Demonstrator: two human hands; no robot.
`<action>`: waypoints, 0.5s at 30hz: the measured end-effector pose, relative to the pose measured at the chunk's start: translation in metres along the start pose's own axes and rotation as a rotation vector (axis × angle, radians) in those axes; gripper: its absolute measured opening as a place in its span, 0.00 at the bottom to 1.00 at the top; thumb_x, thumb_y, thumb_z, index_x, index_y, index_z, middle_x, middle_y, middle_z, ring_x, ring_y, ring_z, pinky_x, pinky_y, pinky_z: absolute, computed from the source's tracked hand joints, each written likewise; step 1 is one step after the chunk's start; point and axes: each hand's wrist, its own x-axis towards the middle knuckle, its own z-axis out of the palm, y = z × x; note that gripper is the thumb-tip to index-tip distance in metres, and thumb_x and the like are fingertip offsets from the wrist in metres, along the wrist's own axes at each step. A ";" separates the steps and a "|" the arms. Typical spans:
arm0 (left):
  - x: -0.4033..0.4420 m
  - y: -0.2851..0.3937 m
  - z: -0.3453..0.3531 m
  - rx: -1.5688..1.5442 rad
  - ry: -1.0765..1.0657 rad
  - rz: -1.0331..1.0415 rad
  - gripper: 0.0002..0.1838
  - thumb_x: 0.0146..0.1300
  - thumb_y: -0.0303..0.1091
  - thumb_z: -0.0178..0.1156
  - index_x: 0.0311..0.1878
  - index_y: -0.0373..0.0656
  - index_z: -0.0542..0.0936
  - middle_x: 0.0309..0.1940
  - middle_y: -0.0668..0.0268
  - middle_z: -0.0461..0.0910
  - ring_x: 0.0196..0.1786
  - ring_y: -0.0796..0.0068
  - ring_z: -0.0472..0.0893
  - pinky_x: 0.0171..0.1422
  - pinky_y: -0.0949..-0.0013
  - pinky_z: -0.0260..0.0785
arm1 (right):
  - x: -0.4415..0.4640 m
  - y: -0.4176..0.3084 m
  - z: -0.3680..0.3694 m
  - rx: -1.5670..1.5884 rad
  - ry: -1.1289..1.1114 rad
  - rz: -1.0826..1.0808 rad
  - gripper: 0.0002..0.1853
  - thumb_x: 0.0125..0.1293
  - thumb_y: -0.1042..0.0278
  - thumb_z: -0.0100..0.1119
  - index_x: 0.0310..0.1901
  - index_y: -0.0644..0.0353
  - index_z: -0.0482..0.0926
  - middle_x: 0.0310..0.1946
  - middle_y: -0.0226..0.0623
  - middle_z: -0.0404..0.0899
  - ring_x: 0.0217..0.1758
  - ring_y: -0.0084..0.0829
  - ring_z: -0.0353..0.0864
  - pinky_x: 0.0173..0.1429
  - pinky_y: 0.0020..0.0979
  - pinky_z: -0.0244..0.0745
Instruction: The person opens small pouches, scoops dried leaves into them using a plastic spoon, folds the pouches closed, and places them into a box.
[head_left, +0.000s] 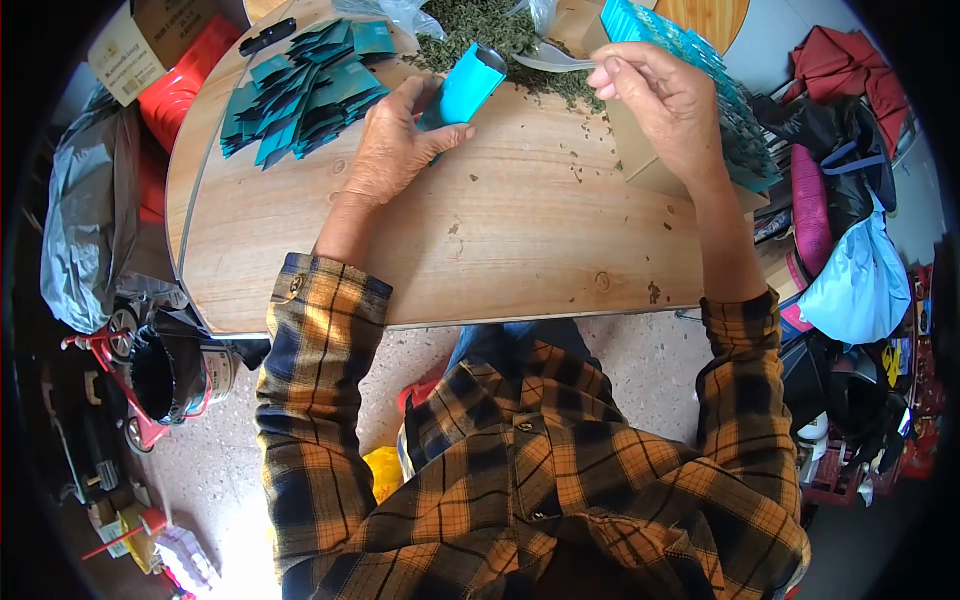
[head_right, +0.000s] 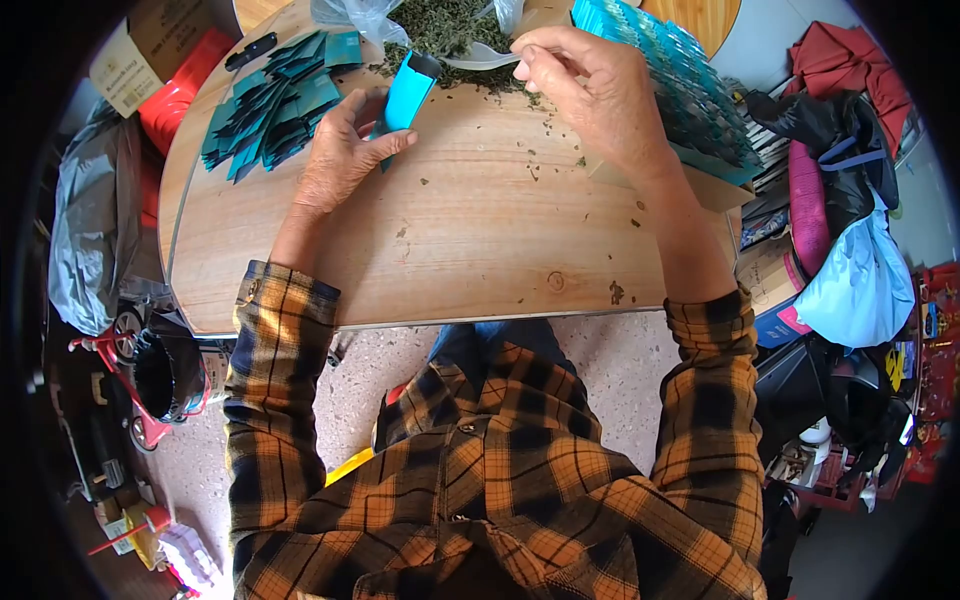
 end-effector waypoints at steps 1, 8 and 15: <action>0.000 0.001 0.000 0.000 0.002 -0.001 0.33 0.47 0.40 0.75 0.55 0.35 0.75 0.48 0.48 0.81 0.54 0.57 0.80 0.59 0.60 0.71 | 0.002 -0.003 0.000 -0.041 -0.040 -0.004 0.09 0.70 0.74 0.52 0.46 0.67 0.79 0.33 0.34 0.82 0.36 0.19 0.80 0.44 0.21 0.76; -0.002 0.008 -0.001 0.128 0.035 0.066 0.33 0.47 0.37 0.75 0.55 0.35 0.74 0.47 0.45 0.81 0.53 0.52 0.81 0.57 0.60 0.73 | 0.027 -0.020 -0.002 -0.355 -0.184 -0.205 0.05 0.65 0.75 0.54 0.39 0.65 0.78 0.27 0.32 0.79 0.29 0.19 0.75 0.35 0.25 0.71; -0.003 0.012 -0.002 0.144 0.032 0.063 0.33 0.47 0.35 0.75 0.55 0.33 0.74 0.47 0.46 0.81 0.51 0.53 0.81 0.56 0.60 0.73 | 0.063 -0.025 0.024 -0.178 0.016 -0.969 0.04 0.51 0.77 0.56 0.26 0.62 0.71 0.21 0.41 0.74 0.27 0.40 0.77 0.34 0.40 0.70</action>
